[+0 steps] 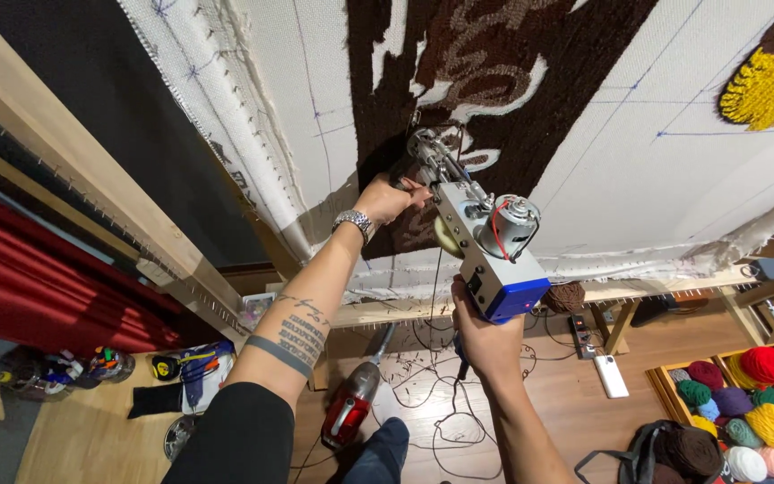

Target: Using a tufting gun to punch yarn into a stretched fabric frame to create a rug design.

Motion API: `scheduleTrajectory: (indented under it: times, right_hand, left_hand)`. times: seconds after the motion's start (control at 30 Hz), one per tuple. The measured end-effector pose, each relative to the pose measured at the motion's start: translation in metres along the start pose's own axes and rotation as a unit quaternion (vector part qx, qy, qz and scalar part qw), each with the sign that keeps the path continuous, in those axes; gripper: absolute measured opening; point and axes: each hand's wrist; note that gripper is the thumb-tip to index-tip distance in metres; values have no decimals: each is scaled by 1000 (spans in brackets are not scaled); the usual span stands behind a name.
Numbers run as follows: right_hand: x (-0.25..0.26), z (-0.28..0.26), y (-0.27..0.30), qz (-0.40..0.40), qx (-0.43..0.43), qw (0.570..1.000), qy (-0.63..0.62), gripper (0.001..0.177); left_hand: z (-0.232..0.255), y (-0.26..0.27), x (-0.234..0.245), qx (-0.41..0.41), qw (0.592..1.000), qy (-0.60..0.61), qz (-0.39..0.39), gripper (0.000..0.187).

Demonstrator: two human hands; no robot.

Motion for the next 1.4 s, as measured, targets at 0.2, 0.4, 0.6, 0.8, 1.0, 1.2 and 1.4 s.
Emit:
scheduleTrajectory:
  times: [0.2, 0.4, 0.6, 0.8, 1.0, 1.2, 1.4]
  right_hand:
    - [-3, -11, 0, -1, 14, 1000, 7, 14]
    - [-4, -16, 1, 10, -10, 997, -71, 27]
    - [-2, -8, 1, 8, -31, 997, -67, 22]
    - [-4, -12, 1, 13, 31, 999, 7, 21]
    - [-2, -1, 0, 5, -18, 998, -57, 26]
    - [-2, -6, 1, 10, -26, 995, -92, 25]
    - [0, 8, -2, 6, -11, 1000, -13, 23]
  left_hand:
    - [-31, -26, -19, -51, 995, 84, 21, 33]
    - [-6, 3, 0, 5, 995, 95, 32, 44]
    - [9, 13, 19, 3, 997, 49, 59, 64]
    - [-3, 2, 19, -21, 997, 44, 67, 81]
    - [-13, -5, 15, -45, 995, 26, 83, 90]
    - [-11, -2, 20, 15, 994, -85, 71, 104]
    - [-16, -12, 18, 12, 993, -93, 68, 105]
Point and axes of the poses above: each hand's wrist, its own y-axis away from the middle knuckle, its own x-axis out of the back of the hand, z = x × y, and after that the axes turned 7 degrees about z, right-handed
